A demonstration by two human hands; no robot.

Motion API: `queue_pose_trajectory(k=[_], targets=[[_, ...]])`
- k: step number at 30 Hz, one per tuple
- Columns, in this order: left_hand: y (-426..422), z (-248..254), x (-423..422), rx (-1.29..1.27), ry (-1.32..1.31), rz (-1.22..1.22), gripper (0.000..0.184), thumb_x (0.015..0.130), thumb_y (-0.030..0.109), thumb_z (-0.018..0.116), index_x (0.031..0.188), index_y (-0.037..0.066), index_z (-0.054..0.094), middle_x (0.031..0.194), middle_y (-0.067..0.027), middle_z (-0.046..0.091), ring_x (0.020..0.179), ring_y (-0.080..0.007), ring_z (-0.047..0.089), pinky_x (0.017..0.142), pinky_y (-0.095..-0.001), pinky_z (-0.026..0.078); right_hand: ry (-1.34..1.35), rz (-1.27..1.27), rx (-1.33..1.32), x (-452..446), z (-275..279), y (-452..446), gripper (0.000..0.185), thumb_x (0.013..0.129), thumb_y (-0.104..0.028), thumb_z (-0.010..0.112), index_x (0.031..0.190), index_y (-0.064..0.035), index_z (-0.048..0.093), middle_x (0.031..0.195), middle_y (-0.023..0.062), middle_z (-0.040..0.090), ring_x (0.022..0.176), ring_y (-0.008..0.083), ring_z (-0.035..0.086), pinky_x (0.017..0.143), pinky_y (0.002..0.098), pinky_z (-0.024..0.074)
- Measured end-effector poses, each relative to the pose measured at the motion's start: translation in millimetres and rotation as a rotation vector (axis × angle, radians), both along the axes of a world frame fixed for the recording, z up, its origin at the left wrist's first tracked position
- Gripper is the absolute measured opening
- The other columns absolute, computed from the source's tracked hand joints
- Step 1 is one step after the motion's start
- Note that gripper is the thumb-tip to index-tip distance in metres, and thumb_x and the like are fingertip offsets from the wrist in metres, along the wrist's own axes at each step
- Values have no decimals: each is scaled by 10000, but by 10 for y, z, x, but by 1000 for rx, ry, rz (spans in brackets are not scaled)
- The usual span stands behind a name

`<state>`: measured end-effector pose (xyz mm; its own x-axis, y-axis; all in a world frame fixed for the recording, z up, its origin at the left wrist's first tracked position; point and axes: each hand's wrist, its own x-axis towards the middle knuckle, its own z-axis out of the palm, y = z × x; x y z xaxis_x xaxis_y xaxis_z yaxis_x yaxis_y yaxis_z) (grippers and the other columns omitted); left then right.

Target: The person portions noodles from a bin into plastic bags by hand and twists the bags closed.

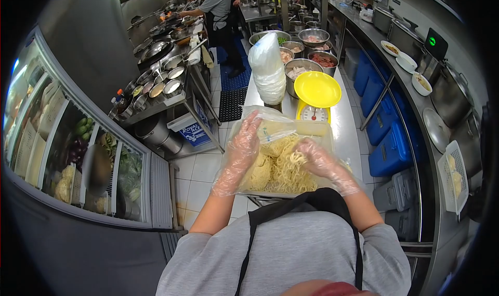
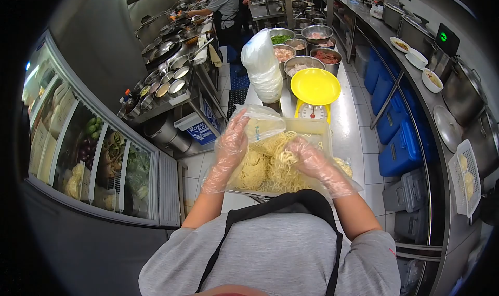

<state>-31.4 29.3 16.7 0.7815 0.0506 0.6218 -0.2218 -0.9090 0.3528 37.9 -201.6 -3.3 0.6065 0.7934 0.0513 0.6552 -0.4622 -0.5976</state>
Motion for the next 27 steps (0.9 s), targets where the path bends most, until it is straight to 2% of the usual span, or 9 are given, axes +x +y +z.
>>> queue_pose_trajectory(k=[7,10,12,16,19,21,23,25,27], targets=[[-22,111,-13,-37,39,32,431,774,-44,520,1187,80,536,1325,-69,493,1132,-271,543,873,-344,486,-141,19,357,-91,782,-133,422,645,-4,715,1032,-92,574,1066,108,557,1078,299,534,935,394,435],[-39,71,-20,-47,52,21,437,776,-41,519,1194,84,536,1324,-69,495,1141,-276,536,881,-345,482,-126,2,283,-70,511,-98,419,671,-41,715,1062,-105,581,1111,117,551,1081,307,536,941,399,431],[-48,46,-4,-49,42,7,439,776,-41,518,1196,86,536,1323,-68,496,1145,-280,533,884,-347,481,43,-24,-125,-51,97,-34,443,683,-72,716,1101,-125,582,1146,137,540,1078,316,535,939,398,429],[-96,-19,38,26,12,-17,447,765,-37,531,1193,91,531,1342,-51,479,1102,-285,554,866,-355,488,-212,-8,-331,-250,-485,57,558,701,-56,694,1230,-145,542,1249,167,490,1119,319,516,980,394,420],[-130,-97,94,101,21,-29,466,756,-35,541,1203,92,515,1357,-38,463,1029,-281,582,831,-361,500,-44,54,-361,-5,-603,-18,578,695,-50,697,1243,-116,524,1260,173,481,1159,321,486,991,390,407],[-112,-97,173,131,26,-19,479,751,-36,546,1210,92,504,1364,-32,456,983,-278,599,811,-364,505,115,114,95,130,-490,-115,568,696,-22,683,1235,-65,508,1214,152,499,1151,296,490,1001,364,396],[-106,-121,222,167,110,5,494,755,-33,539,1231,91,489,1375,-27,446,917,-278,615,788,-365,511,223,85,208,73,-248,-215,525,689,-5,685,1185,-23,515,1140,101,512,1126,235,495,989,328,390],[-148,-189,262,230,134,-41,500,760,-18,545,1243,95,485,1378,-26,445,901,-279,619,788,-360,512,548,10,595,-30,69,-242,480,688,11,683,1139,-17,523,1091,58,497,1108,180,482,980,306,388],[-211,-274,289,296,159,-87,506,765,-4,551,1255,99,480,1380,-25,444,885,-281,622,788,-356,513,684,5,649,-42,216,-279,460,688,15,687,1117,-33,529,1090,36,476,1143,159,448,1000,303,371]])
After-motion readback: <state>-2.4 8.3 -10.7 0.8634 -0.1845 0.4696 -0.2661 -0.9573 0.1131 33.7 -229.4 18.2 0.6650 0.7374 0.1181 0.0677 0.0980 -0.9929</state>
